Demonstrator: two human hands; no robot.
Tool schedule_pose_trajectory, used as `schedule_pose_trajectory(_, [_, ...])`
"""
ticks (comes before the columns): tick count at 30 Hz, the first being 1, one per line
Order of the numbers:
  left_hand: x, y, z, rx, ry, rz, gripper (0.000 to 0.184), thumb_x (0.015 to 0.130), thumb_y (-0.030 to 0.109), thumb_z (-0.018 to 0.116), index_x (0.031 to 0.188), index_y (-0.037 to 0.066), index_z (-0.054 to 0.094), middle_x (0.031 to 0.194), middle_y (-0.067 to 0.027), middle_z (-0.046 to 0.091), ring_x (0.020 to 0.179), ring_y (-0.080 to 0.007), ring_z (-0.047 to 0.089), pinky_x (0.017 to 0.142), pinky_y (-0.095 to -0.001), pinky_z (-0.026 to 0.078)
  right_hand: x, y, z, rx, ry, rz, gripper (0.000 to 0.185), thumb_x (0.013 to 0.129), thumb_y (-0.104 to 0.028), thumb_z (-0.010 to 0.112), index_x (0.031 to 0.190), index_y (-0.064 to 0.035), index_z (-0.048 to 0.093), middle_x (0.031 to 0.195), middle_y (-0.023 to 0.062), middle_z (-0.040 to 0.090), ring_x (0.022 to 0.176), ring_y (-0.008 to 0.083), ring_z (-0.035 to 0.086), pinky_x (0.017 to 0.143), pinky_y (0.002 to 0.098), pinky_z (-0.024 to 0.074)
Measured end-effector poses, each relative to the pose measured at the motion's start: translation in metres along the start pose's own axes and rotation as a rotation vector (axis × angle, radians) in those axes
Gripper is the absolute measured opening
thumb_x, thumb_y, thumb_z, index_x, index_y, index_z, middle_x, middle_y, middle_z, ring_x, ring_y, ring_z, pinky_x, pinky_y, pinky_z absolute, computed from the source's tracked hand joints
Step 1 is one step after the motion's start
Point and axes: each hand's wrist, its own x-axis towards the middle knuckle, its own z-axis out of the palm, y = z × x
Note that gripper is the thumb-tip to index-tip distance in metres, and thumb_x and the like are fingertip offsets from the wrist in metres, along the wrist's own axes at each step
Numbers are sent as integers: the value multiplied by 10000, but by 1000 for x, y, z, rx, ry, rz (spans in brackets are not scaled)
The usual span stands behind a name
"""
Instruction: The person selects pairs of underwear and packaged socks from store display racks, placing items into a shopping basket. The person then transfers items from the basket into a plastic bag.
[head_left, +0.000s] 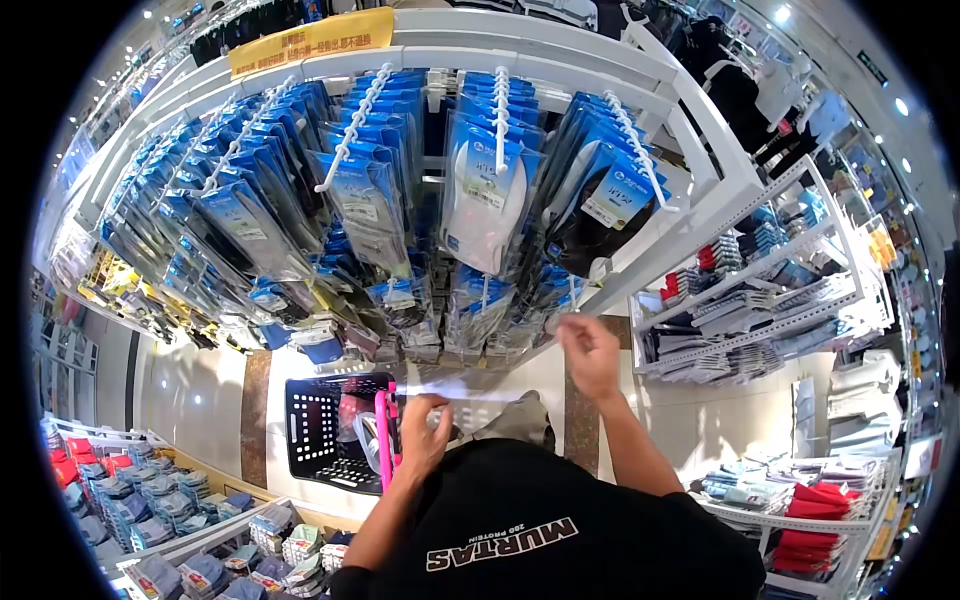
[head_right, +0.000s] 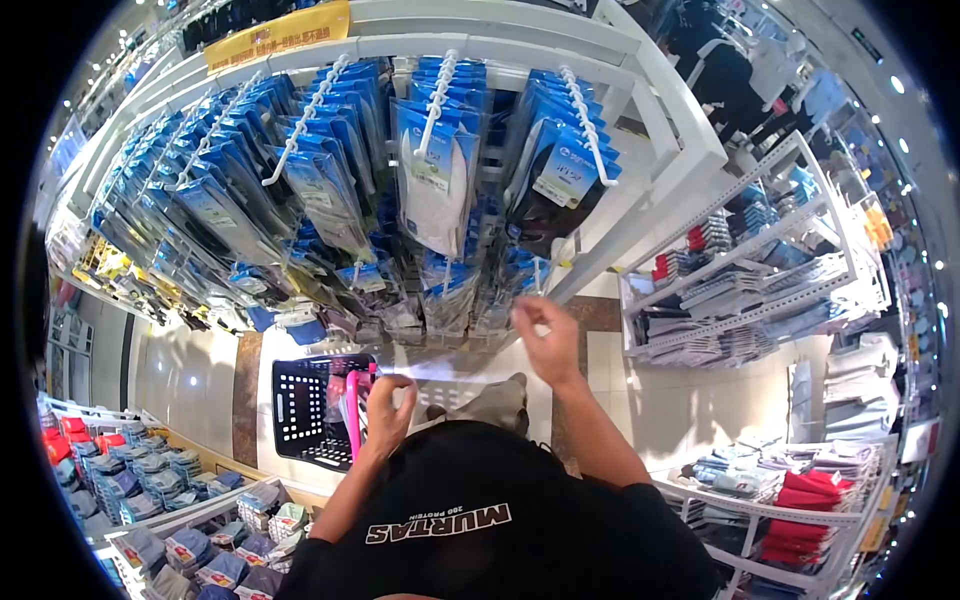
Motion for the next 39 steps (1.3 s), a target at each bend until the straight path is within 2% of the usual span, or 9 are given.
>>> schedule_pose_trajectory(2, [20,21,6,-134,-114,-21,108,860,75,735,914,19,660,858,-132,658,815,-295,642,775,-386,501,-2,5,-5,132,160,60,223,934,-100,709,1132,2,687,965,58,712,848,88,649,765,243,520])
schedule_pose_trajectory(6, [57,69,-5,-181,-132,162,88,859,60,735,883,16,662,829,-129,654,752,-292,634,700,-370,488,-6,14,10,262,195,36,165,926,-68,711,1073,5,702,925,46,707,800,86,638,761,245,522])
schedule_pose_trajectory(9, [88,124,-37,-215,-7,323,103,827,30,751,895,23,674,817,-116,647,749,-272,623,680,-363,473,-7,-1,14,29,122,4,159,922,-71,716,1063,2,703,903,51,713,800,83,646,756,249,526])
schedule_pose_trajectory(12, [104,174,-93,-166,253,572,172,775,-44,741,914,28,671,856,-112,609,735,-248,571,661,-356,451,-1,12,19,102,70,31,163,949,-78,694,1083,15,685,909,32,688,824,79,628,765,232,508])
schedule_pose_trajectory(14, [93,179,-144,-122,410,749,163,912,100,566,1049,40,630,897,-113,592,815,-245,554,716,-376,457,5,9,24,139,35,29,169,959,-64,681,1098,32,672,930,28,678,854,86,628,789,226,502])
schedule_pose_trajectory(15, [87,184,-162,-115,468,822,165,913,102,565,1052,40,629,900,-114,591,818,-245,554,718,-376,456,6,5,25,128,18,28,168,959,-59,679,1100,33,670,936,35,683,859,91,634,794,228,505])
schedule_pose_trajectory(21, [77,244,-220,-114,432,1109,173,919,109,558,1064,39,623,919,-116,590,832,-244,554,733,-374,455,11,-10,29,182,-24,18,180,962,-66,679,1112,32,660,963,68,709,872,108,660,806,238,520])
schedule_pose_trajectory(34, [84,248,-225,-143,314,1109,192,933,124,544,1092,38,611,959,-122,586,864,-242,552,764,-371,452,-3,-4,23,78,43,8,203,937,-124,715,1084,16,708,920,62,733,834,98,672,780,256,530])
schedule_pose_trajectory(39, [78,239,-225,-131,341,1079,200,938,130,539,1102,38,607,974,-125,584,877,-242,552,776,-370,451,-7,-7,20,144,31,72,195,946,-74,696,1109,30,666,952,71,717,859,121,677,806,252,535])
